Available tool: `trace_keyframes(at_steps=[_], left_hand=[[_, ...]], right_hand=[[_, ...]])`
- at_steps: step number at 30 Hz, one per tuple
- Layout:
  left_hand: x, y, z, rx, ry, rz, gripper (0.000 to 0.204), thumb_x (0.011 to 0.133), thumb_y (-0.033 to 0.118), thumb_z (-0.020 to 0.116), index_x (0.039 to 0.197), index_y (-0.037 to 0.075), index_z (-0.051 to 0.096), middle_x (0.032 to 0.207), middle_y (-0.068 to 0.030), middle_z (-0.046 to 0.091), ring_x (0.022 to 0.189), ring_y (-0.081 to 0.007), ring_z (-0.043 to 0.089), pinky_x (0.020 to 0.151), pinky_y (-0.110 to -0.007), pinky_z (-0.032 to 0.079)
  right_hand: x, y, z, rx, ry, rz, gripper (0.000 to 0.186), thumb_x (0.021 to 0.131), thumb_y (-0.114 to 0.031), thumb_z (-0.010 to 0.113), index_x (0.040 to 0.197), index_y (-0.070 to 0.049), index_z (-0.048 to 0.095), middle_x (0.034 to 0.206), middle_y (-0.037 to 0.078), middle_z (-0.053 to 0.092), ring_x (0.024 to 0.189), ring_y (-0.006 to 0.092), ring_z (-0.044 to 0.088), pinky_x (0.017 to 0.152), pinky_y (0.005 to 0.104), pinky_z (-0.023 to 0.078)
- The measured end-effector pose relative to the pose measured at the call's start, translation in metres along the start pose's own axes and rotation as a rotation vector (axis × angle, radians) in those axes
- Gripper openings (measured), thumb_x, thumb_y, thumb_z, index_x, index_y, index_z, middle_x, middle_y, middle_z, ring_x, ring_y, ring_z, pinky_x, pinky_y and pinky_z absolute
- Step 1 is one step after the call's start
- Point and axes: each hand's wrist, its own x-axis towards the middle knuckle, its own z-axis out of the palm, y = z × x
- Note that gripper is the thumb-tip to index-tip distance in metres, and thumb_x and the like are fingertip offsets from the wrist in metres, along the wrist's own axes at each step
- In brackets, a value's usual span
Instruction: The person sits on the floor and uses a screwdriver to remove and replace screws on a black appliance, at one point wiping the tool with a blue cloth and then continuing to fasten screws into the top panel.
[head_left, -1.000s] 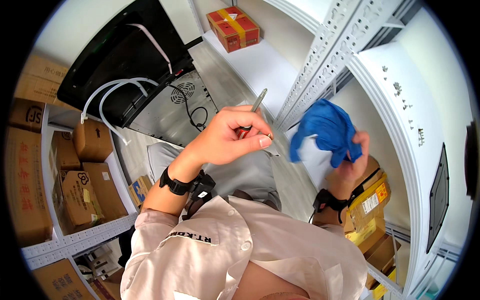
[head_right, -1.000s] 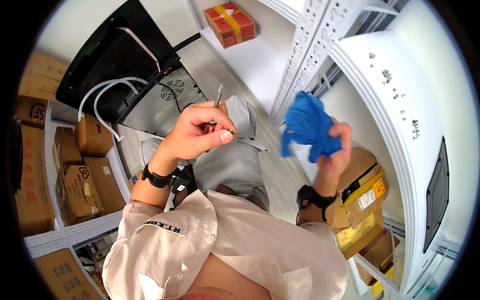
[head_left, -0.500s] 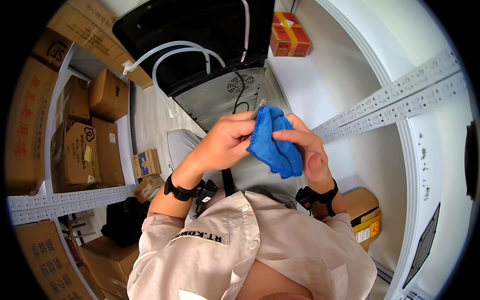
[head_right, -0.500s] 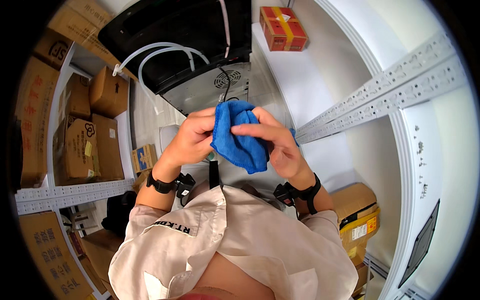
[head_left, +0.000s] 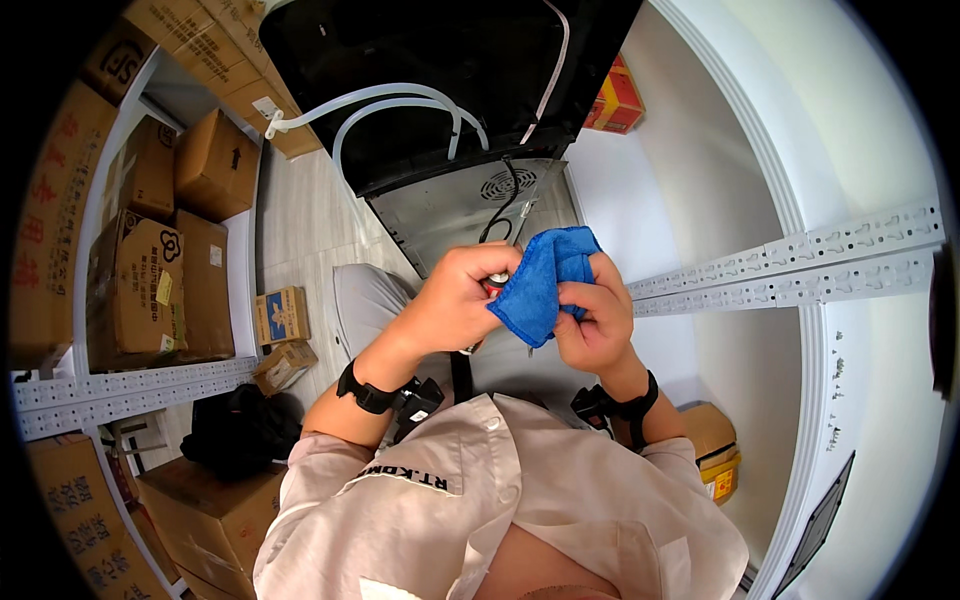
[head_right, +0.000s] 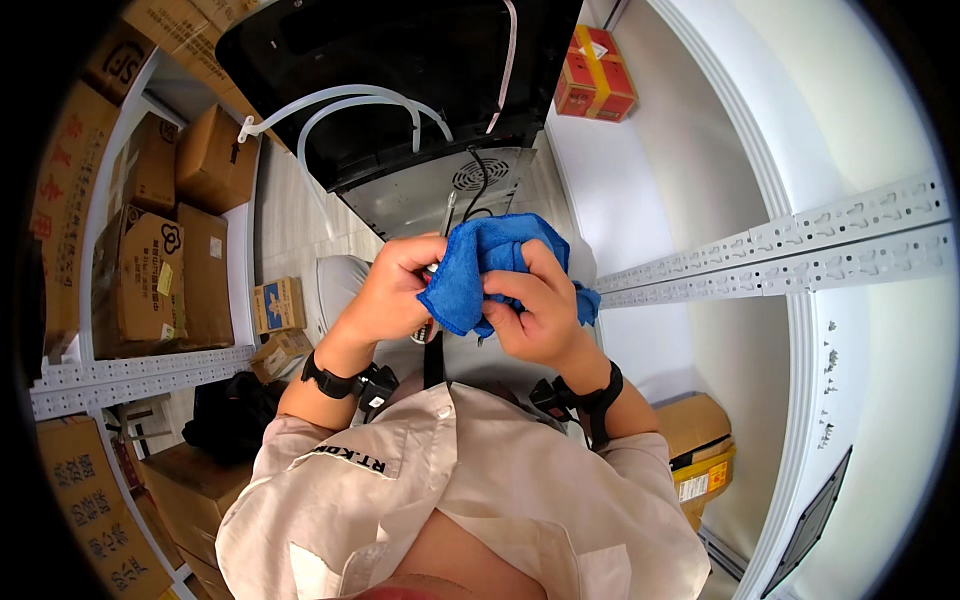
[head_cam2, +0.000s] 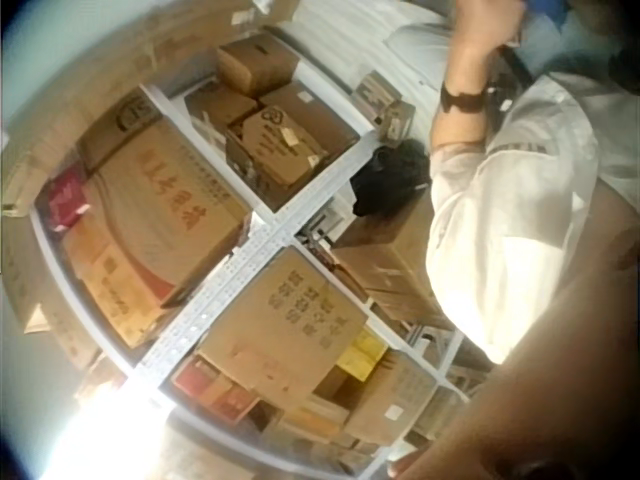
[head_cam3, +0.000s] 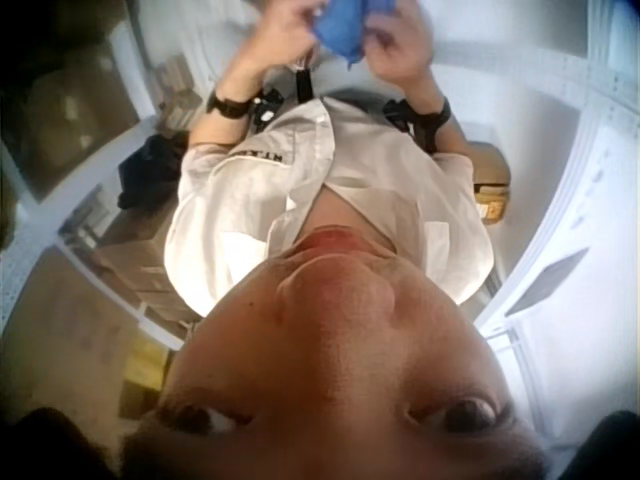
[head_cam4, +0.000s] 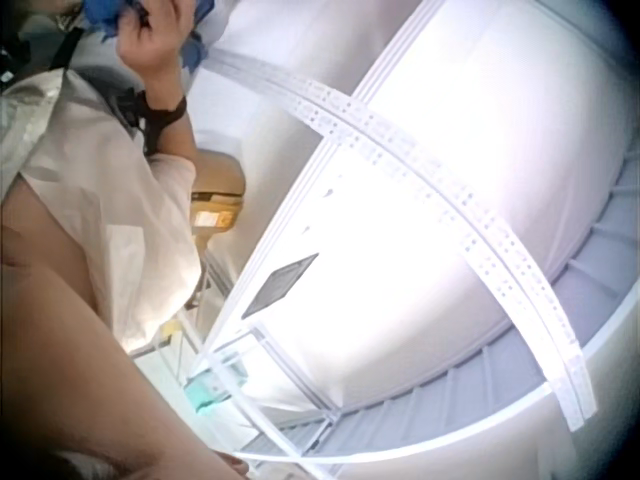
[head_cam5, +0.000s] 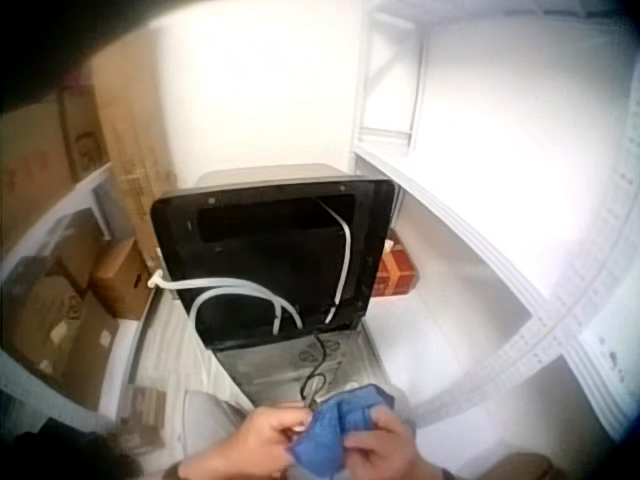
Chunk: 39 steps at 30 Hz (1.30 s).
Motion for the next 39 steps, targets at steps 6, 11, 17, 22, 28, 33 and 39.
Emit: trace_keyframes(at_steps=[6,11,17,22,28,33,39], left_hand=[[0.004,-0.007,-0.003,-0.196,-0.035,-0.064,0.020,0.084,-0.003,0.073,0.103,-0.002,0.068,0.092,-0.0012,0.066,0.083,-0.0051,0.059,0.068,-0.022,0.052],[0.007,-0.007,-0.002,-0.131,0.001,-0.045,0.020,0.084,-0.002,0.073,0.104,-0.002,0.070,0.091,-0.0013,0.065,0.080,-0.0050,0.058,0.067,-0.022,0.050],[0.006,0.001,0.000,0.027,-0.007,-0.004,0.018,0.083,0.001,0.075,0.100,-0.001,0.071,0.090,-0.0016,0.066,0.080,-0.0048,0.058,0.067,-0.023,0.049],[0.009,-0.009,-0.002,-0.132,-0.092,0.006,0.016,0.081,0.003,0.079,0.095,-0.001,0.072,0.086,0.0010,0.067,0.080,-0.0037,0.058,0.068,-0.022,0.048],[0.008,-0.011,-0.010,-0.302,-0.184,-0.142,0.013,0.079,0.002,0.081,0.088,0.001,0.071,0.085,0.0035,0.066,0.078,-0.0025,0.057,0.067,-0.023,0.049],[0.005,-0.017,-0.009,-0.411,-0.136,-0.185,0.012,0.080,-0.001,0.079,0.088,0.000,0.071,0.085,0.0025,0.067,0.077,-0.0030,0.057,0.066,-0.022,0.049],[0.003,-0.015,0.001,-0.350,-0.084,-0.084,0.009,0.082,-0.002,0.076,0.088,-0.001,0.070,0.084,0.0016,0.067,0.077,-0.0037,0.059,0.066,-0.022,0.050]], right_hand=[[0.012,0.004,-0.006,-0.146,-0.083,-0.124,0.025,0.073,-0.002,0.075,0.096,-0.007,0.068,0.083,0.007,0.049,0.059,0.0206,0.049,0.050,0.0314,0.038],[0.020,0.002,-0.008,-0.191,-0.074,-0.106,0.024,0.071,-0.003,0.074,0.094,-0.009,0.068,0.080,0.006,0.047,0.058,0.0202,0.049,0.049,0.0320,0.038],[0.015,0.003,-0.016,-0.249,-0.083,-0.108,0.023,0.071,-0.005,0.076,0.091,-0.011,0.066,0.079,0.006,0.048,0.058,0.0208,0.050,0.049,0.0323,0.039],[0.018,0.002,-0.022,-0.247,-0.143,-0.161,0.030,0.064,-0.019,0.085,0.087,-0.013,0.066,0.077,0.003,0.048,0.057,0.0206,0.049,0.050,0.0324,0.038],[0.013,-0.001,-0.022,-0.255,-0.175,-0.194,0.036,0.061,-0.022,0.087,0.089,-0.013,0.068,0.078,0.003,0.047,0.058,0.0211,0.049,0.051,0.0327,0.039],[0.016,-0.010,-0.018,-0.198,-0.233,-0.095,0.036,0.064,-0.010,0.083,0.097,-0.011,0.068,0.082,0.006,0.048,0.062,0.0240,0.051,0.054,0.0342,0.042],[0.013,-0.010,-0.021,-0.174,-0.240,-0.046,0.039,0.065,-0.004,0.080,0.101,-0.012,0.068,0.085,0.007,0.050,0.064,0.0250,0.053,0.056,0.0340,0.043]])
